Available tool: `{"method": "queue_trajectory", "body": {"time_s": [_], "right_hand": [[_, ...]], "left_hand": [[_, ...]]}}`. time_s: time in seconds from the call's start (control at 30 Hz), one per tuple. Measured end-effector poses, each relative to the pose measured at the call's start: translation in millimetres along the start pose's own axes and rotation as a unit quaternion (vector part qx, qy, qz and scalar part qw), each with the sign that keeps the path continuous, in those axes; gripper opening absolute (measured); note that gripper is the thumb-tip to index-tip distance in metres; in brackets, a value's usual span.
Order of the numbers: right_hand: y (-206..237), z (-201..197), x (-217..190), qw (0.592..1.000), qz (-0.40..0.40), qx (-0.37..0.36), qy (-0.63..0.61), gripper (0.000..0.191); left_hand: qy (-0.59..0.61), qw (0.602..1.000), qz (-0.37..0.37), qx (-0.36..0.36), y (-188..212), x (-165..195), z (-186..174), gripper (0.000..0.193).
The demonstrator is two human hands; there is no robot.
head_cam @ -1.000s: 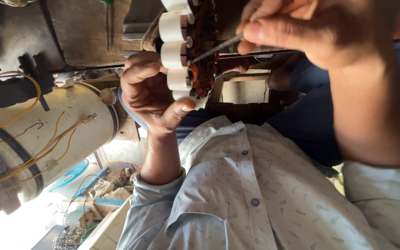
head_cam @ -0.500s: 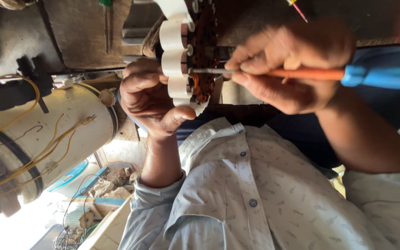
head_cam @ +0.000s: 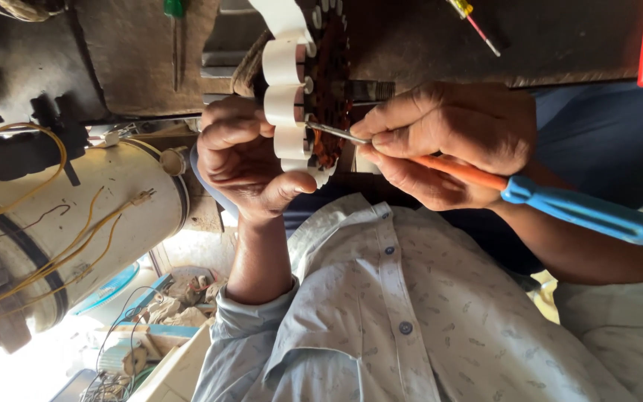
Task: The person winds copper wire around a white stator core held in a bench vise. They use a screwdriver to tuck the wire into slots and occasionally rotate the stator to continue winding.
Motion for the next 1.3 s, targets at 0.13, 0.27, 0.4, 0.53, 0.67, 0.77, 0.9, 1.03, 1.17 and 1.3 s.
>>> {"method": "queue_trajectory", "body": {"time_s": [0.13,0.27,0.4,0.53,0.67,0.77,0.9,1.03,1.17,1.3], "right_hand": [[-15.0,-1.1,13.8,0.996,0.026,-0.015,-0.079,0.013],[-10.3,10.2,27.2,0.994,0.002,0.021,-0.105,0.019],[9.7,16.7,26.8,0.984,0.046,0.037,-0.168,0.018],[29.5,7.0,22.5,0.959,0.056,0.144,-0.236,0.019],[45.0,8.6,21.9,0.963,0.071,0.139,-0.218,0.017],[51.9,14.4,24.1,0.971,0.076,0.128,-0.188,0.016],[54.4,18.3,27.8,0.971,0.053,0.132,-0.191,0.02],[55.7,24.3,33.5,0.961,0.093,0.131,-0.227,0.015],[62.5,35.4,33.9,0.954,0.084,0.127,-0.259,0.015],[69.1,37.1,26.7,0.963,-0.004,0.157,-0.221,0.017]], "left_hand": [[-0.033,0.999,0.013,0.001,-1.5,-0.4,-1.2,0.068],[-0.074,0.996,0.043,-0.018,-3.6,-0.4,-2.4,0.071],[-0.043,0.999,0.026,-0.006,-4.5,-0.4,-4.9,0.069],[-0.011,0.999,0.04,-0.015,-6.4,0.7,-9.0,0.06],[-0.001,0.999,0.036,-0.025,-6.8,2.4,-14.3,0.049],[-0.014,0.999,0.043,-0.031,-5.0,3.1,-17.3,0.043],[-0.006,0.999,0.021,-0.03,-2.5,2.5,-19.5,0.038],[-0.013,0.999,0.027,-0.036,-3.3,2.1,-20.4,0.037],[-0.017,0.999,0.021,-0.039,-5.6,3.1,-21.2,0.036],[-0.018,0.998,0.024,-0.047,-6.6,4.0,-21.4,0.033]]}}
Point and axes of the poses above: each hand's wrist, its own y-axis away from the middle knuckle, its own z-axis out of the palm, x = y × z, the point moved 1 cm from there along -y, towards the middle knuckle, and after that the axes turned 10 degrees about y, right-handed, at the moved point
